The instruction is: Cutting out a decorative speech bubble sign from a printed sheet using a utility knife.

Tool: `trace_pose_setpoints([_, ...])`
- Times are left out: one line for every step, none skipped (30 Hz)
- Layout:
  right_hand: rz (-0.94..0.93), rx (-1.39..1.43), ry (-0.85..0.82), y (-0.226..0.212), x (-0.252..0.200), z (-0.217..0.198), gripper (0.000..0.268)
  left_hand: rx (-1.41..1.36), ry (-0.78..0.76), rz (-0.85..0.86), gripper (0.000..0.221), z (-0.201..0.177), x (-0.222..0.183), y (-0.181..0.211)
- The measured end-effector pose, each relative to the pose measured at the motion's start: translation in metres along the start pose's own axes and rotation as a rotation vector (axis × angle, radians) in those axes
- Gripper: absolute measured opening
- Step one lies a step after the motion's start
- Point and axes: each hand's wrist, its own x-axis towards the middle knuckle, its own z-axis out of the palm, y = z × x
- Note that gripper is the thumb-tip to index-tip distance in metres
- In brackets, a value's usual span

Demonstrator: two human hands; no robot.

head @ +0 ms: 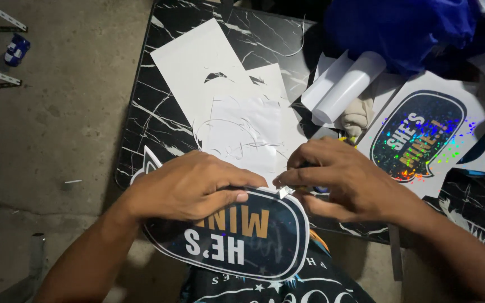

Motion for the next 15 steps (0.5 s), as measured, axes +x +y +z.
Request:
trace_pose_setpoints([0.002,0.003,-0.001,0.0004,0.0,-0.0005,0.041,-0.003,-0.002,-0.001,0.036,0.0,0.0011,0.0004])
trace_pose_setpoints([-0.01,-0.022,-0.01,0.001,0.0005,-0.0013,0.042,-0.015,-0.014,-0.021,0.035,-0.0004,0.0022,0.001])
trace_pose_setpoints([-0.022,-0.046,-0.019,0.0014,0.0008,-0.0022,0.042,-0.027,-0.026,-0.04,0.035,-0.0007,0.0033,0.0017])
trace_pose_setpoints([-0.021,-0.044,-0.019,0.0009,0.0016,-0.0032,0.042,-0.028,-0.028,-0.041,0.035,-0.0008,0.0038,0.0023])
trace_pose_setpoints([-0.037,-0.074,-0.021,0.0004,0.0024,-0.0043,0.042,-0.011,-0.038,-0.053,0.035,-0.0009,0.0043,0.0029])
trace_pose_setpoints([-0.053,-0.105,-0.022,0.0,0.0029,-0.006,0.042,0.007,-0.048,-0.063,0.036,-0.0012,0.0055,0.0035])
trace_pose_setpoints([-0.051,-0.104,-0.022,-0.0003,0.0035,-0.0069,0.042,0.006,-0.05,-0.063,0.036,-0.001,0.0061,0.0029])
trace_pose_setpoints([-0.065,-0.126,-0.033,-0.0008,0.0043,-0.0075,0.043,0.014,-0.053,-0.072,0.035,-0.0007,0.0062,0.0023])
trace_pose_setpoints([-0.079,-0.148,-0.044,-0.0013,0.0052,-0.008,0.045,0.022,-0.055,-0.081,0.035,-0.0004,0.0061,0.0017])
trace_pose_setpoints([-0.078,-0.146,-0.043,-0.001,0.0058,-0.0082,0.045,0.021,-0.056,-0.082,0.035,-0.0001,0.0061,0.0008])
trace_pose_setpoints([-0.081,-0.156,-0.053,-0.0008,0.0064,-0.0083,0.045,0.015,-0.056,-0.081,0.035,0.0002,0.0061,-0.0002])
trace_pose_setpoints([-0.084,-0.166,-0.063,-0.0006,0.0065,-0.0083,0.045,0.009,-0.056,-0.08,0.035,0.0011,0.0062,-0.0012])
trace_pose_setpoints([-0.083,-0.164,-0.064,-0.0005,0.006,-0.0078,0.045,0.007,-0.057,-0.081,0.035,0.0007,0.0068,0.0])
trace_pose_setpoints([-0.088,-0.166,-0.061,-0.0003,0.0059,-0.0077,0.044,-0.002,-0.066,-0.087,0.035,0.0001,0.0074,0.0011])
trace_pose_setpoints([-0.094,-0.169,-0.059,-0.0001,0.0059,-0.0076,0.043,-0.01,-0.074,-0.094,0.035,-0.0008,0.008,0.0023])
